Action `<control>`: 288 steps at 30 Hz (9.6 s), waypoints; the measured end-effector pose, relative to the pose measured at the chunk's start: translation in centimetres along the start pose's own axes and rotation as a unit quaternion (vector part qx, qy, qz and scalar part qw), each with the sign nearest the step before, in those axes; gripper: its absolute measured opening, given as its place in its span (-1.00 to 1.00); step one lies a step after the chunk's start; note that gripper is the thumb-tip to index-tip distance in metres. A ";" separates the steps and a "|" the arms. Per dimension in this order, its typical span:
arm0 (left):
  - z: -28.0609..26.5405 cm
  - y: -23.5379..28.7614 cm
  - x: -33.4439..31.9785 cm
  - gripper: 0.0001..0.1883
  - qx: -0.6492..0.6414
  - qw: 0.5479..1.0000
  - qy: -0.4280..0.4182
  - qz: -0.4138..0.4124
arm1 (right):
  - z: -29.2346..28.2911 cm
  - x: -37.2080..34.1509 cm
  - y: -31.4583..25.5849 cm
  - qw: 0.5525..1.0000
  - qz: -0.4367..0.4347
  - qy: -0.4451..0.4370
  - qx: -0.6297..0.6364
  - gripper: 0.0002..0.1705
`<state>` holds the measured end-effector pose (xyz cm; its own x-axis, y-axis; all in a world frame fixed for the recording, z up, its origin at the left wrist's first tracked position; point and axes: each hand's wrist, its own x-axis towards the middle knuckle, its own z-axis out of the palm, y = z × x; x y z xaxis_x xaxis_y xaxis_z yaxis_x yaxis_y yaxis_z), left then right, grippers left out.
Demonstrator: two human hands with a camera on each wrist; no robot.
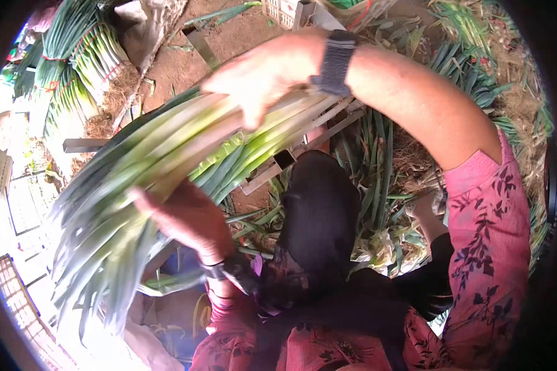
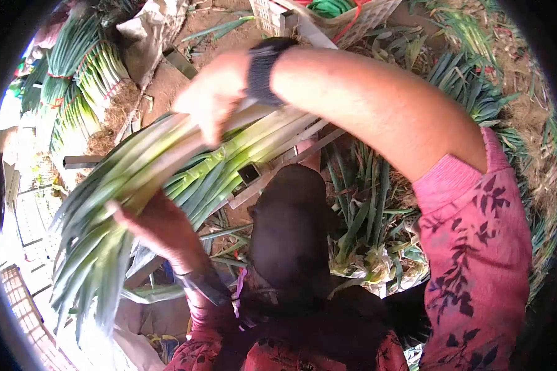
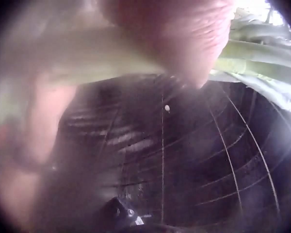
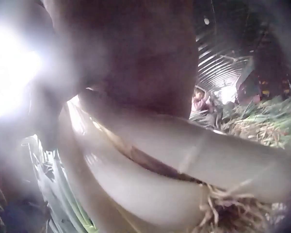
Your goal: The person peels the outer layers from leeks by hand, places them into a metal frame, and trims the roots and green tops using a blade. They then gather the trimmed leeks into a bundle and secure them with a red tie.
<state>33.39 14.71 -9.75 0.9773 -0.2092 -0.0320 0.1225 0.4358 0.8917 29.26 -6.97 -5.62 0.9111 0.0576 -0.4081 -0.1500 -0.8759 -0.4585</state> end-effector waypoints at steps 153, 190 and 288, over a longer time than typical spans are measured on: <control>2.3 -10.0 11.3 -0.67 0.611 0.521 -0.565 0.189 | 11.9 -2.6 15.4 0.974 0.188 0.075 -0.097 -0.62; 2.8 -9.4 14.1 -0.55 0.619 0.460 -0.564 0.295 | 19.4 -1.8 8.1 0.861 0.024 0.506 0.044 -0.47; -2.2 -8.0 11.1 0.29 0.701 0.362 -0.567 0.237 | 16.1 -4.4 11.8 0.898 0.076 0.413 0.132 -0.57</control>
<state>43.67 10.80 -18.19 0.0348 -0.9730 -0.2282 -0.9974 -0.0482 0.0538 17.28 -9.88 -21.98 0.8299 -0.5236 0.1924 -0.2832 -0.6927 -0.6633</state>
